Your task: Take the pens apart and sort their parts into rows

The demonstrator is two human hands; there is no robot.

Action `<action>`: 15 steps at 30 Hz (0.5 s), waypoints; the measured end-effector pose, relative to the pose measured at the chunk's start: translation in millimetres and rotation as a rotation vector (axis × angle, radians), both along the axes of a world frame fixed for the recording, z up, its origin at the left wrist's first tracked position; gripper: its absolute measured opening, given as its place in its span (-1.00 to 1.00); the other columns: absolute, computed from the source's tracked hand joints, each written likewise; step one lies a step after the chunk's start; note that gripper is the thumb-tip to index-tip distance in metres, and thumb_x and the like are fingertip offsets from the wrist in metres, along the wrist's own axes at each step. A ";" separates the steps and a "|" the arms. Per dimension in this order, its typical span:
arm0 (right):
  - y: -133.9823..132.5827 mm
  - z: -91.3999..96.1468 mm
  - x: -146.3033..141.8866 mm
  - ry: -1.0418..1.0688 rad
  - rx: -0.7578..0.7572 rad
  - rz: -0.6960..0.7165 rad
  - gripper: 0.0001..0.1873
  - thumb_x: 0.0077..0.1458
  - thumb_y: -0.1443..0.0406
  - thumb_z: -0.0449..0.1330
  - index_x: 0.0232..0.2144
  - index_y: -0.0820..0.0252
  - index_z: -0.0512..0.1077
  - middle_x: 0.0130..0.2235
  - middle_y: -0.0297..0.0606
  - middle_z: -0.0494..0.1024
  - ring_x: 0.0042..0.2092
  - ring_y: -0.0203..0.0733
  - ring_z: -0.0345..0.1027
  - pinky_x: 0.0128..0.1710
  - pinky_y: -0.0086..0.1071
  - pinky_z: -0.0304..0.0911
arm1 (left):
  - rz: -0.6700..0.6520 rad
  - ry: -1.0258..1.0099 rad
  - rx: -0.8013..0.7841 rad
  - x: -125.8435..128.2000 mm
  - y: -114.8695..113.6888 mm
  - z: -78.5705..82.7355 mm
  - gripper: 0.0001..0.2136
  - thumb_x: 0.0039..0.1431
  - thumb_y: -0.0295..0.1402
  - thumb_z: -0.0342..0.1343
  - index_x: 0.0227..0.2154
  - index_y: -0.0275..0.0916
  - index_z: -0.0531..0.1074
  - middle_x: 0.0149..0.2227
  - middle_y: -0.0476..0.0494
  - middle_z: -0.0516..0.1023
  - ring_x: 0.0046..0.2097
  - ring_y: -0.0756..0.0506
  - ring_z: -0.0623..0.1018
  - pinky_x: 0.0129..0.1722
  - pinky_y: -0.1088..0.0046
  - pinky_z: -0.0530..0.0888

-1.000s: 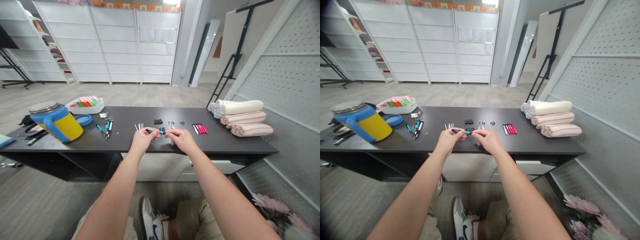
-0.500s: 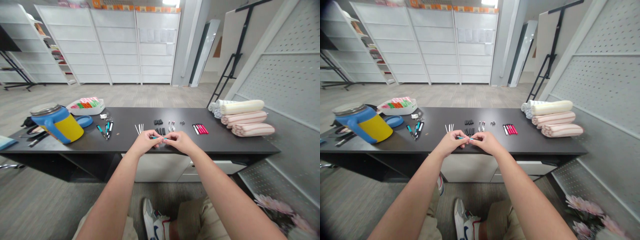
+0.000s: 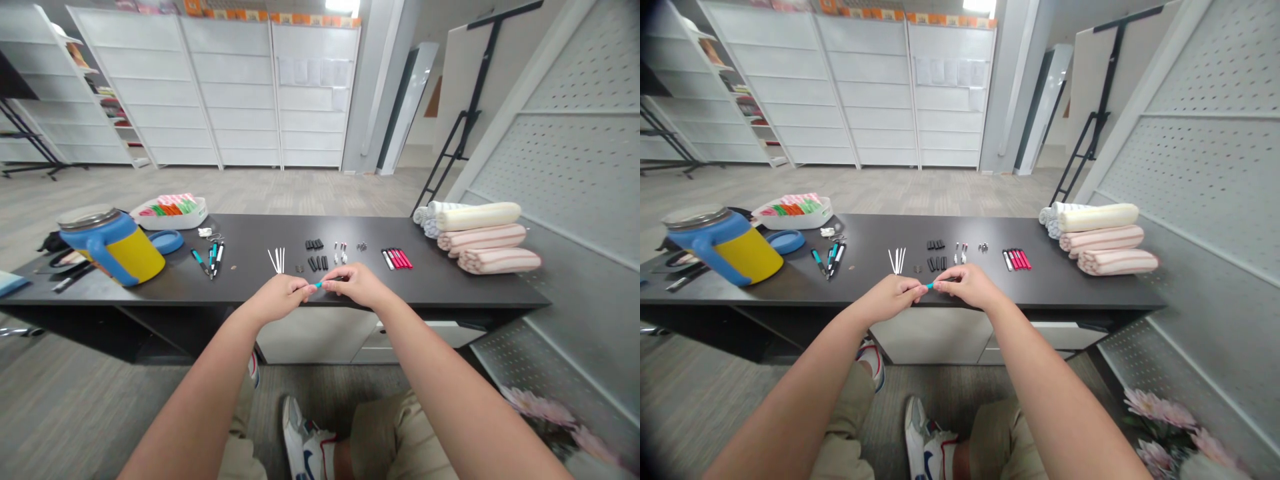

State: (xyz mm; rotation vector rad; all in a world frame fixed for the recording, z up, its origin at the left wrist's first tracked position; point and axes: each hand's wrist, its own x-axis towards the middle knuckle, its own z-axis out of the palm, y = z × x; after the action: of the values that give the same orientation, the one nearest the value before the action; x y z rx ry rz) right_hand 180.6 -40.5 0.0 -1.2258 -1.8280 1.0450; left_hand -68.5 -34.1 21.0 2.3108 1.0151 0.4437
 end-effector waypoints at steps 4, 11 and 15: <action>0.5 -0.4 0.6 0.056 -0.026 0.008 -0.62 0.02 0.01 0.42 -0.27 0.17 0.69 -0.48 -0.30 0.57 -0.44 -0.27 0.39 -0.46 -0.43 0.21 | -0.024 -0.018 -0.068 -2.2 3.3 1.1 -0.50 0.40 0.04 -0.10 -0.48 -0.24 0.43 -0.58 0.05 0.35 -0.49 0.01 0.31 -0.44 0.49 0.18; -0.8 1.0 0.9 0.079 -0.022 0.018 -0.62 0.02 0.02 0.43 -0.25 0.18 0.69 -0.51 -0.32 0.55 -0.45 -0.28 0.38 -0.45 -0.43 0.20 | -0.007 -0.029 -0.056 -6.8 0.3 -1.6 -0.50 0.40 0.03 -0.10 -0.48 -0.24 0.43 -0.57 0.05 0.36 -0.49 0.01 0.32 -0.44 0.49 0.18; -0.8 1.1 0.7 0.098 -0.035 0.009 -0.62 0.01 0.03 0.44 -0.24 0.19 0.69 -0.51 -0.31 0.57 -0.44 -0.27 0.40 -0.43 -0.43 0.22 | 0.017 -0.024 -0.102 -8.2 -1.2 -0.6 -0.50 0.38 0.07 -0.09 -0.47 -0.24 0.43 -0.59 0.06 0.33 -0.51 0.02 0.28 -0.48 0.48 0.16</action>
State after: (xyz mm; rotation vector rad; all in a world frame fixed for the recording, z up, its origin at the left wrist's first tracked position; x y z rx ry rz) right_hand 181.3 -41.3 1.1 -1.1671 -1.7487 1.1260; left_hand -76.7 -35.3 20.4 2.2027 1.0226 0.4157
